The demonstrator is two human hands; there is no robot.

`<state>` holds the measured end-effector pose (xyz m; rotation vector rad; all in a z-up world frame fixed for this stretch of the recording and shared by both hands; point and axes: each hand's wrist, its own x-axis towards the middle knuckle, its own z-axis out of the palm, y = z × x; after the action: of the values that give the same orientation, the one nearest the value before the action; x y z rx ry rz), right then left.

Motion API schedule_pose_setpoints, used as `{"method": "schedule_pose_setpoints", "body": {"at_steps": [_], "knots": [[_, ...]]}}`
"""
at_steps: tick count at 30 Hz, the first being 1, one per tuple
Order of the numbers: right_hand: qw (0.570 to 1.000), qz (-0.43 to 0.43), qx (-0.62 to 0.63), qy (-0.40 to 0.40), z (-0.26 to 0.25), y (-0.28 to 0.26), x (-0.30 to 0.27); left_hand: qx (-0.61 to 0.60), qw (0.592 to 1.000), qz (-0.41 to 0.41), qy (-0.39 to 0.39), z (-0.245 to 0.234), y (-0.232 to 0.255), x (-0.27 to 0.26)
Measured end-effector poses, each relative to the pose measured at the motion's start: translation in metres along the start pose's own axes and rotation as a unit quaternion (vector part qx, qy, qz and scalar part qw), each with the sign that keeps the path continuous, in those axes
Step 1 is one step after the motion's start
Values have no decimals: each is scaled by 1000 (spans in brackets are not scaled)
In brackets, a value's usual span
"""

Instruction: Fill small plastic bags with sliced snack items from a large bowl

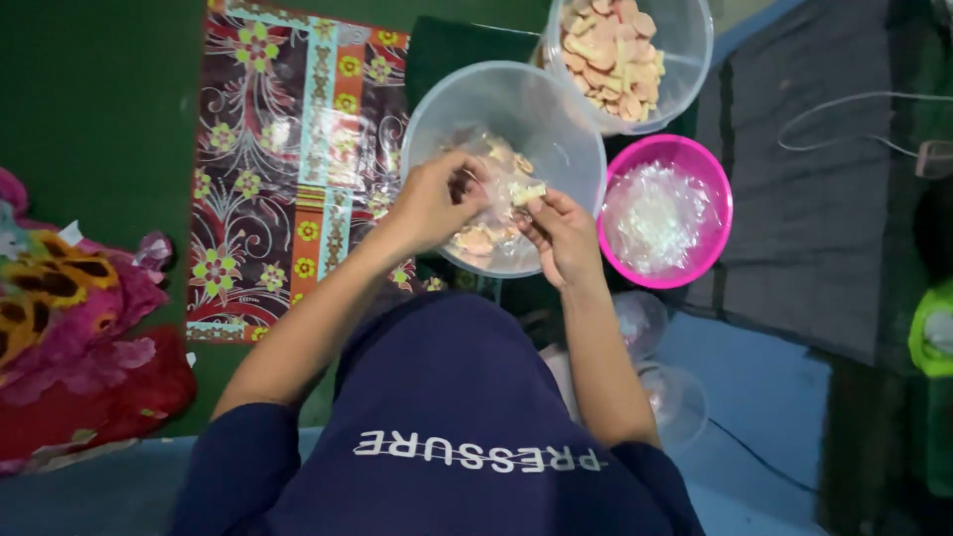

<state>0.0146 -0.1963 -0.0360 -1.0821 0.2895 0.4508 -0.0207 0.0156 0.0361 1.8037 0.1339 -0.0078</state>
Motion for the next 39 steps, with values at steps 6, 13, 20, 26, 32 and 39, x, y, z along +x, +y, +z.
{"method": "schedule_pose_setpoints", "body": {"at_steps": [6, 13, 20, 26, 32, 39], "knots": [[976, -206, 22, 72, 17, -98, 13, -24, 1000, -9, -16, -9, 6, -7], [751, -337, -528, 209, -3, -189, 97, 21, 994, -66, -85, -20, 30, -26], [580, -394, -701, 128, -48, -218, 168, 21, 993, -72, -88, -26, 6, -37], [546, -484, -665, 162, -71, -199, 120, 11, 996, -76, -45, -34, 3, -40], [564, -392, -700, 196, -172, -98, 70, 78, 990, -88, -80, -37, 33, -20], [629, -269, -723, 95, -220, -27, 34, 342, 917, 12, -206, 27, -58, 50]]}}
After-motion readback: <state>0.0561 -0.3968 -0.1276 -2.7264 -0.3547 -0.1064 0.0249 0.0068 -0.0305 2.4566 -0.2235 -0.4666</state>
